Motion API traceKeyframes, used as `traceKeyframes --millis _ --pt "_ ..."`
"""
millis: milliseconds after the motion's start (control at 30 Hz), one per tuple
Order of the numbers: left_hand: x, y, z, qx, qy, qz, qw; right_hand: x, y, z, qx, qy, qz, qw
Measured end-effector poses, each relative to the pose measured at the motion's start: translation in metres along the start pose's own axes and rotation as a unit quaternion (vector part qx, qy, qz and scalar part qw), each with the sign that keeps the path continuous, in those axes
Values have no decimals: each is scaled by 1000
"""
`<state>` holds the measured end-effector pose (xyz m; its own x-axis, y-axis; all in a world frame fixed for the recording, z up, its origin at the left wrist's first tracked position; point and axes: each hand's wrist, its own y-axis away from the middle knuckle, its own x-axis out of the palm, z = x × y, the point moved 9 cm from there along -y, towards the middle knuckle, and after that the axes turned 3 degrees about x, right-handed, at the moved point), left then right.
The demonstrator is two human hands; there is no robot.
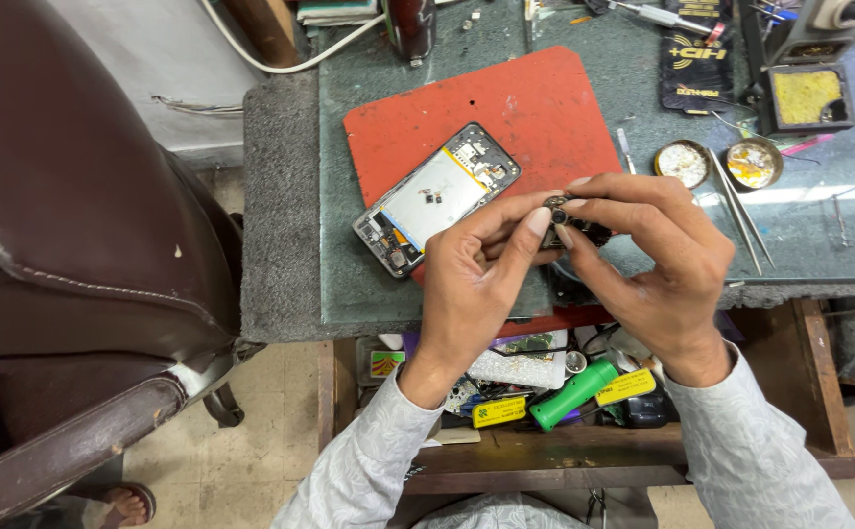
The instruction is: The person tests a blue smartphone by swiping the screen and opening the camera app, then sets it aside. They pick up a disassembled smartphone, remove the motherboard, and inspect it closely.
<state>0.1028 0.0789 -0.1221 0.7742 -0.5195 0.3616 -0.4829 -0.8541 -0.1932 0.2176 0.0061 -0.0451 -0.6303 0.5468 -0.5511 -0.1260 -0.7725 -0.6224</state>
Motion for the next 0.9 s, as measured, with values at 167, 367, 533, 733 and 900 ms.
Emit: traceKeyframes --millis 167,367,533,733,900 --pt "-2 1 -1 7 2 -6 1000 1 -6 13 -20 29 -6 999" --pt "-5 3 -12 37 -61 -15 997 2 -7 19 -29 41 -7 999" --pt "-7 4 -17 47 -86 -19 995 4 -7 20 -33 39 -5 999" --pt "-8 3 -20 48 -107 -19 993 4 -7 20 -28 35 -3 999" --pt "-6 2 -19 47 -109 -19 993 3 -7 21 -32 30 -6 999"
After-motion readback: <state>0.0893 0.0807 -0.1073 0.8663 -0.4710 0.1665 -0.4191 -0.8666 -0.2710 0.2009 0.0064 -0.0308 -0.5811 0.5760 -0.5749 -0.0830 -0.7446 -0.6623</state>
